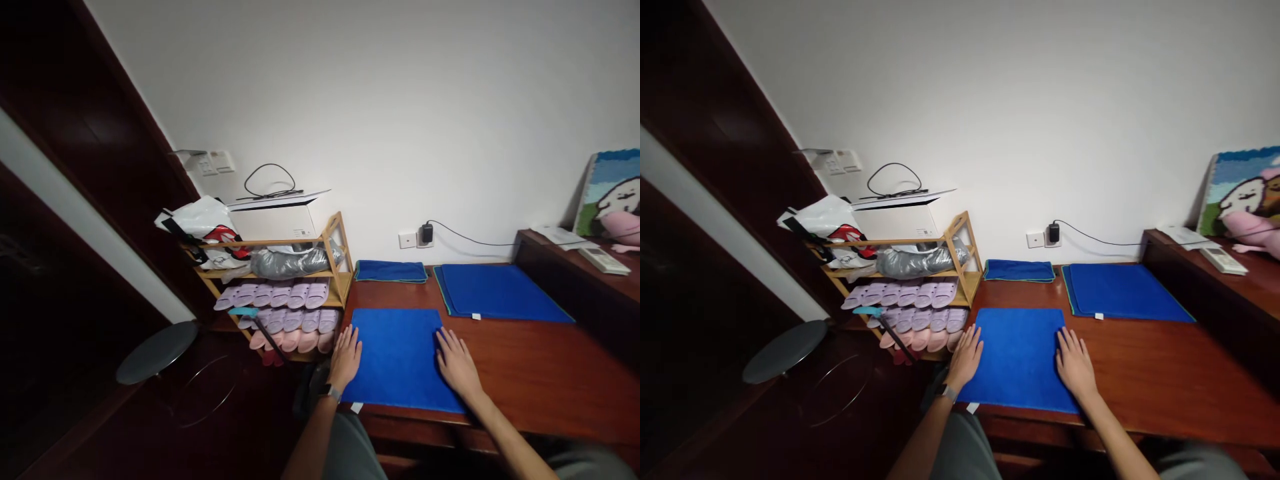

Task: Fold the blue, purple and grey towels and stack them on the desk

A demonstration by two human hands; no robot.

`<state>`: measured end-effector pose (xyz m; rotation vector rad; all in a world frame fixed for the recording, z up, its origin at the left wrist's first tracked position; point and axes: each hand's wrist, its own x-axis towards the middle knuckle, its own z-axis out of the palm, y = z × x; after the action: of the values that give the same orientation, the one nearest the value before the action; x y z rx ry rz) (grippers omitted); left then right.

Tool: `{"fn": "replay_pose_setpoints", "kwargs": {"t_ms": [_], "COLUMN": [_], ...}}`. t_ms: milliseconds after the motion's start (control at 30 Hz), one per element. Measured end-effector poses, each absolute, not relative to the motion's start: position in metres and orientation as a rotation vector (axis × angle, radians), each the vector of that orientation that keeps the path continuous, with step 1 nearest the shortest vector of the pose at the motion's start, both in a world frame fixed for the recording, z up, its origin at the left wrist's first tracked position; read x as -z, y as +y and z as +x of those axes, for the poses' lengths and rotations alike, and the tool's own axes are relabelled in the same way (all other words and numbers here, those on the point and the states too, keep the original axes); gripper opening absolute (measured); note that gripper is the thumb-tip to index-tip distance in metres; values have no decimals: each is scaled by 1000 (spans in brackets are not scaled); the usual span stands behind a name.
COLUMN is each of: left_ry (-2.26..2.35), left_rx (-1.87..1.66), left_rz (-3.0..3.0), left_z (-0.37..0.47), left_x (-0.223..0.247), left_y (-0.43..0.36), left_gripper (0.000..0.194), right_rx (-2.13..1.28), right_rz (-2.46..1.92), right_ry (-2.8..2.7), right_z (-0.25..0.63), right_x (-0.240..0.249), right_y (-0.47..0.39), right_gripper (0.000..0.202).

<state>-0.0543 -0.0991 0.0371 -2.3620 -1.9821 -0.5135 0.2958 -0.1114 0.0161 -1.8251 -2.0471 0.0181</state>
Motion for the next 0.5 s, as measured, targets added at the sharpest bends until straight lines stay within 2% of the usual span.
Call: {"fn": "replay_pose_setpoints", "kwargs": {"t_ms": [167, 267, 400, 433, 500], "left_ry": [-1677, -1578, -1430, -1377, -1252], "left_rx": [598, 584, 583, 584, 598], "left_rz": [-2619, -2699, -2677, -2658, -2609], "left_z": [-70, -90, -115, -119, -124], "left_x": [-55, -51, -31, -27, -23], "left_y": [-151, -183, -205, -208, -212], "left_gripper": [32, 25, 54, 56, 46], "right_rx": [146, 214, 273, 297, 352], "right_rz": [-1403, -1269, -1140, -1124, -1092], "right_ry": [-2166, -2224, -2246, -2246, -2279], "right_z": [324, 339, 349, 350, 353], "right_x": [-13, -12, -15, -15, -16], "right_y": [-177, -210, -227, -228, -228], "right_gripper": [31, 26, 35, 35, 34]}}
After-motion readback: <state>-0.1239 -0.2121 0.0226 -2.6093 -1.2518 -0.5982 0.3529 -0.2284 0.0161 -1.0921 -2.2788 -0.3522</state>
